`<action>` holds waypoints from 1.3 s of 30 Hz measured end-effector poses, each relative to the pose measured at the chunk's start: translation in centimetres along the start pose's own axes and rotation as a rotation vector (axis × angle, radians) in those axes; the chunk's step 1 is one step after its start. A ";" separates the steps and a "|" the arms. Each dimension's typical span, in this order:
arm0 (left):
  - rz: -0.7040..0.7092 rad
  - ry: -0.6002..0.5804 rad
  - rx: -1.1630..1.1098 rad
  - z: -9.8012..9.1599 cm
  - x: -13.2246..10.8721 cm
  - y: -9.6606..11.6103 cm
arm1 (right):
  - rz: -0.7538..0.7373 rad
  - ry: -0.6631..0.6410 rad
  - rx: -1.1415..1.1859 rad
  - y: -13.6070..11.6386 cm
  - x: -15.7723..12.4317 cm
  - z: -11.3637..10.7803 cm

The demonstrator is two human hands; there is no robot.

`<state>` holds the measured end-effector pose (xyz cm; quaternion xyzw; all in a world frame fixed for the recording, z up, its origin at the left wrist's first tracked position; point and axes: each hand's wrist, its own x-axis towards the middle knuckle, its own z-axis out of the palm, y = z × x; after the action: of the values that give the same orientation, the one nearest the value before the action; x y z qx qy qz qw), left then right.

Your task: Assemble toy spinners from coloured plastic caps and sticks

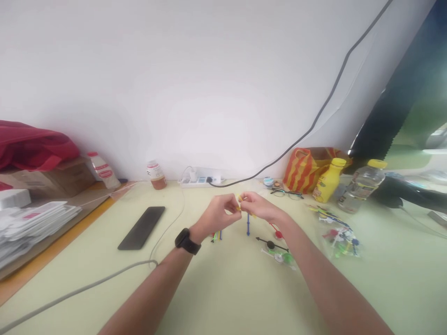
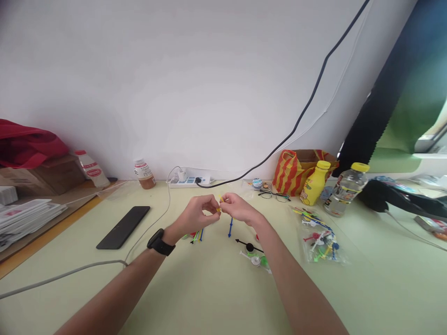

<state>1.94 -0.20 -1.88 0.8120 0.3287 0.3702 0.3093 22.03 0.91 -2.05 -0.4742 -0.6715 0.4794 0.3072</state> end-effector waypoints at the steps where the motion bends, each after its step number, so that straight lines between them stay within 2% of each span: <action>1: -0.012 0.004 0.035 0.2 -0.1 -0.1 | 0.025 0.026 -0.106 0.2 0.0 -0.2; 5: -0.050 -0.036 0.262 1.3 -0.4 -0.6 | 0.165 0.020 -0.493 1.1 -0.1 -1.1; 9: -0.078 -0.104 0.471 2.2 -0.9 -1.6 | 0.239 -0.002 -0.606 1.7 -0.2 -2.1; 13: -0.126 -0.131 0.582 1.8 -0.9 -2.4 | 0.325 -0.038 -0.710 1.1 -1.3 -4.0; 15: -0.110 -0.145 0.582 1.3 -0.8 -2.4 | 0.441 -0.126 -0.753 0.6 -2.2 -5.1; 18: -0.090 -0.180 0.577 0.2 -0.7 -2.0 | 0.652 -0.328 -0.761 0.1 -3.4 -6.0; 20: -0.097 -0.189 0.594 -0.6 -0.6 -1.9 | 0.689 -0.380 -0.713 0.0 -3.6 -6.0; 26: -0.168 -0.154 0.549 -2.8 -0.4 -1.6 | 0.595 -0.266 -0.671 0.8 -2.9 -6.3; 29: -0.140 -0.117 0.468 -3.2 -0.2 -0.8 | 0.479 -0.207 -0.610 0.8 -2.6 -6.5; 34: -0.015 -0.088 0.223 -2.6 0.2 1.6 | 0.103 -0.105 -0.168 -0.4 -2.2 -5.1; 39: 0.057 -0.075 0.064 -1.4 0.3 2.9 | -0.091 -0.091 0.075 -1.6 -1.2 -2.0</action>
<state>1.85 -1.31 1.18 0.8437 0.3054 0.3374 0.2847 23.61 0.36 0.20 -0.4092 -0.6870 0.5109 0.3156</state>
